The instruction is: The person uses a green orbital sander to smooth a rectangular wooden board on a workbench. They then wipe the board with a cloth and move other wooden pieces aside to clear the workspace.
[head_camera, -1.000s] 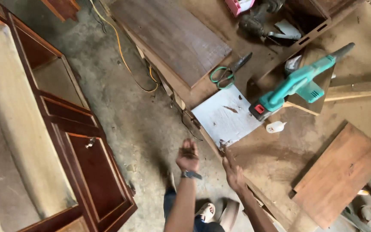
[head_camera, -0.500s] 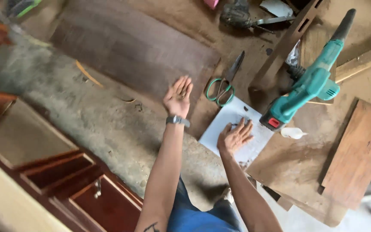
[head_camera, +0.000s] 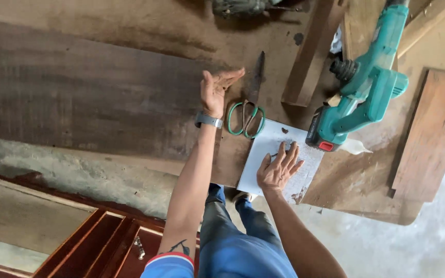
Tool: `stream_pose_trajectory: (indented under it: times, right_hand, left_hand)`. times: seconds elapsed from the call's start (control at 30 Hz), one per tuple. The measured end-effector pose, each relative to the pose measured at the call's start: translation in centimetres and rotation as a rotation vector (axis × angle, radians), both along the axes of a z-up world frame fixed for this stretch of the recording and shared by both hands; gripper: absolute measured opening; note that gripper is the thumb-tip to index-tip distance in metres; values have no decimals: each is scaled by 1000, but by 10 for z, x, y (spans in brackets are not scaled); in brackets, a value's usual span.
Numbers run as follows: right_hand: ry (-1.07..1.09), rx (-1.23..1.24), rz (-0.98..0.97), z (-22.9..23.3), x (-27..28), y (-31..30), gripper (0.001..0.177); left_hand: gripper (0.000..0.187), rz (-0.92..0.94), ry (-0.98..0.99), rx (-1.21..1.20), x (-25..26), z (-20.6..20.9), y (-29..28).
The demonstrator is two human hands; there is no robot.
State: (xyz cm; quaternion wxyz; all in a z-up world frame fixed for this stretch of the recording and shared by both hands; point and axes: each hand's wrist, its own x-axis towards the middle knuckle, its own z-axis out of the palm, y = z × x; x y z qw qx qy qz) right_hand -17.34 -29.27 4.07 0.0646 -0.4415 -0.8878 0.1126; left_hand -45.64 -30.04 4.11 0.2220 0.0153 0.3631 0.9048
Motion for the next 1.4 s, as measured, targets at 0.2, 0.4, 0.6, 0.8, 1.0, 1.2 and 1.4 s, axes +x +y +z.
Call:
stream_pose_trajectory:
  times: [0.2,0.4,0.6,0.8,1.0,1.2,1.4]
  right_hand:
    - [-19,10,0,-3,0,2,59]
    - [-9,-30,-49,4,-5,0,56]
    - [11,47,10,-6,1,3,60]
    - [-14,29,1,-3,0,2,60]
    - [-39,6,-11,-3,0,2,60]
    - [-27,2,-8,-2,0,2,60]
    - [-20,-13,-24,4,-3,3,59]
  left_hand:
    - [89,-120,330,-96,-11,-7,-4]
    - [76,-174,492,-280,-14,21,-19]
    - [33,-7,1096,-1113,-18,-1,-49]
    - [38,35,1244,-1226,-13,-30,-61]
    - [12,141,1194,-1212,-11,-43,-50]
    - [13,165,1232,-1246,-17,-39,-44]
    - [12,133,1235,-1235,-18,-25,-47]
